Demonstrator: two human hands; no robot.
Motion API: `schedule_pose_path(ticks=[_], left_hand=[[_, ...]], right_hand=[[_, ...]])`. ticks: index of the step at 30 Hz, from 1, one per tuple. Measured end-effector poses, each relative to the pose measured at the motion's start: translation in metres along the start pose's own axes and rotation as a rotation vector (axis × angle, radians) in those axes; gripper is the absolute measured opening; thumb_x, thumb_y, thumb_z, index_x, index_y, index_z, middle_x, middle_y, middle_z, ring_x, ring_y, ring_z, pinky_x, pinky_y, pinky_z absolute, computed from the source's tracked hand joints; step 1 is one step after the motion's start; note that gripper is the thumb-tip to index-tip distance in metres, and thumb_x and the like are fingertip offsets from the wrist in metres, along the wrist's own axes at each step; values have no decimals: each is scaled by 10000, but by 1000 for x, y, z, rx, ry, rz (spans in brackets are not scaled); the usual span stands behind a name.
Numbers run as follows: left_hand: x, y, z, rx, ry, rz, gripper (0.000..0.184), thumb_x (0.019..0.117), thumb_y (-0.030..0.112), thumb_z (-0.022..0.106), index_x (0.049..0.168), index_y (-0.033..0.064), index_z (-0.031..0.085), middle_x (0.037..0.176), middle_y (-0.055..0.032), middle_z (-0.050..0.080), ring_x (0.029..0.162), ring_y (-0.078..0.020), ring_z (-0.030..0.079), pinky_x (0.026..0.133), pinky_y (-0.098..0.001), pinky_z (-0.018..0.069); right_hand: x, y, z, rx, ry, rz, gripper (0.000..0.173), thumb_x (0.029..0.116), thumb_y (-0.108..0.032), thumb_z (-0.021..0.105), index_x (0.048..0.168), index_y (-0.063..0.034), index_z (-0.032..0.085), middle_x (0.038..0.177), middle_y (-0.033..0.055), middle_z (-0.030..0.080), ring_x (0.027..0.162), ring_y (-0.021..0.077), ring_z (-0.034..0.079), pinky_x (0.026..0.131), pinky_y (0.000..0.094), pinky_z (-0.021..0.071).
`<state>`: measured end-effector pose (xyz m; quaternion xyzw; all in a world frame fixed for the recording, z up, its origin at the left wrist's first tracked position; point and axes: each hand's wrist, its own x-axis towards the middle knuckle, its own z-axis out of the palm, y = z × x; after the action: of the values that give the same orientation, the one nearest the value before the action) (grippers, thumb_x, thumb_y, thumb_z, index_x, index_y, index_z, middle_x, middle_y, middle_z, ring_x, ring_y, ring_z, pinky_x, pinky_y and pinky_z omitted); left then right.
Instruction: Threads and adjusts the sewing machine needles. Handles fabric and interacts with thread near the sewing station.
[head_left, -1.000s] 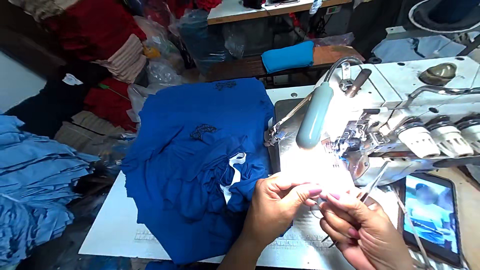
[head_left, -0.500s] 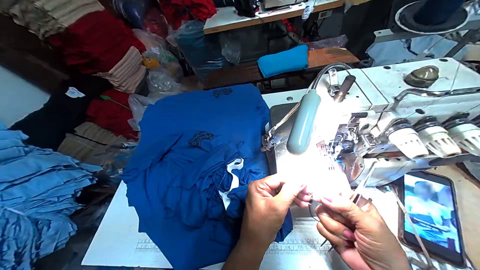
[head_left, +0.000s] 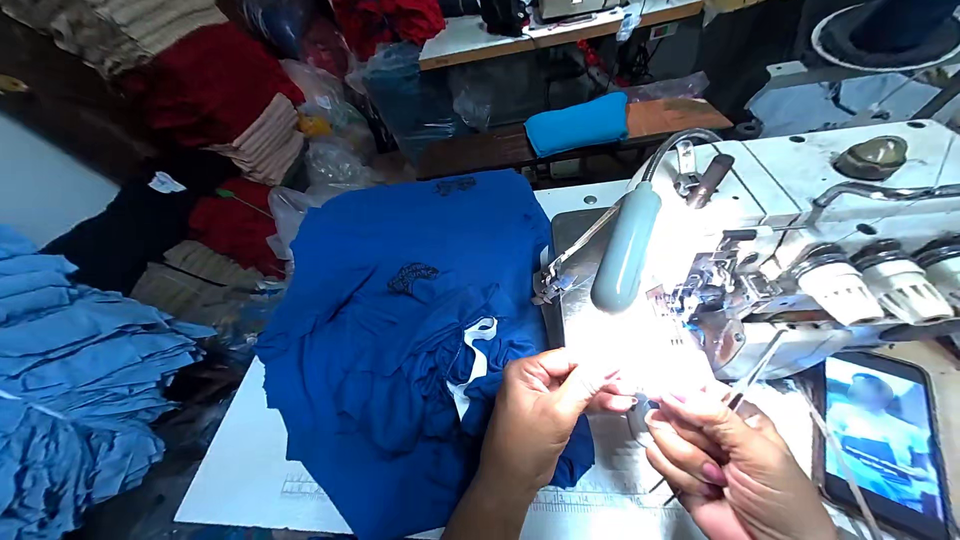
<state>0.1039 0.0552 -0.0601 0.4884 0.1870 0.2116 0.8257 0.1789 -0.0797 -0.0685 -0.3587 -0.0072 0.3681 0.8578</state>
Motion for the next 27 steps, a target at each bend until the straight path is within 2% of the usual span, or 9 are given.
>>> schedule_pose_path(ticks=[13,16,18,20,21,23,25,26,27], left_hand=[[4,-3,2,27,-16,33,131,925,-63,646,860,-24,753,755,-127,739,685,-139,732,719,-277,627],[5,-5,1,85,-21,74,119,915,-49,659,843,-14,748,749,-117,738,684,-144,735,719,-283,630],[4,-6,-1,210,-17,165,100,908,-18,675,838,-1,743,749,-97,737,683,-137,733,704,-280,632],[5,-3,-2,380,-29,289,106,923,34,671,841,21,738,772,-65,729,698,-120,720,690,-266,626],[6,0,-3,461,-32,344,109,926,56,671,840,37,736,777,-41,724,703,-101,711,678,-248,619],[10,6,-3,608,-27,439,105,921,94,682,832,68,732,785,5,712,702,-57,692,658,-202,602],[17,7,0,714,-22,490,99,903,122,689,817,91,724,773,39,694,692,-11,666,639,-160,575],[20,7,3,756,-32,508,98,899,141,689,816,99,720,758,52,676,676,8,646,622,-145,557],[24,6,7,784,-51,518,113,906,168,689,814,108,717,736,60,657,657,16,624,601,-141,536]], right_hand=[[2,2,1,-27,4,34,204,928,36,529,835,-21,701,508,-26,507,374,-50,377,354,106,315],[2,2,0,-50,-13,26,183,920,23,558,826,-37,703,499,-35,492,376,-49,378,353,108,314],[-1,1,-1,-142,-56,5,116,928,-85,648,820,-112,681,504,-80,462,396,-49,386,374,117,321],[-8,-6,-2,-265,-87,-48,152,942,-269,729,901,-189,606,592,-115,492,455,-48,416,417,128,360],[-12,-10,-3,-332,-83,-99,159,965,-294,703,971,-192,581,661,-112,540,483,-48,436,431,129,380],[-19,-15,-8,-454,-79,-221,90,1057,-264,553,1039,-182,588,740,-107,607,518,-48,482,448,131,402],[-21,-18,-19,-576,-81,-374,224,1099,-274,439,992,-188,617,895,-96,653,588,-52,537,484,124,454],[-20,-19,-25,-668,-84,-472,261,1095,-301,441,952,-213,641,1003,-100,638,704,-52,584,577,126,511],[-19,-22,-32,-789,-97,-560,275,1088,-367,453,941,-266,663,1102,-120,607,890,-52,598,747,137,529]])
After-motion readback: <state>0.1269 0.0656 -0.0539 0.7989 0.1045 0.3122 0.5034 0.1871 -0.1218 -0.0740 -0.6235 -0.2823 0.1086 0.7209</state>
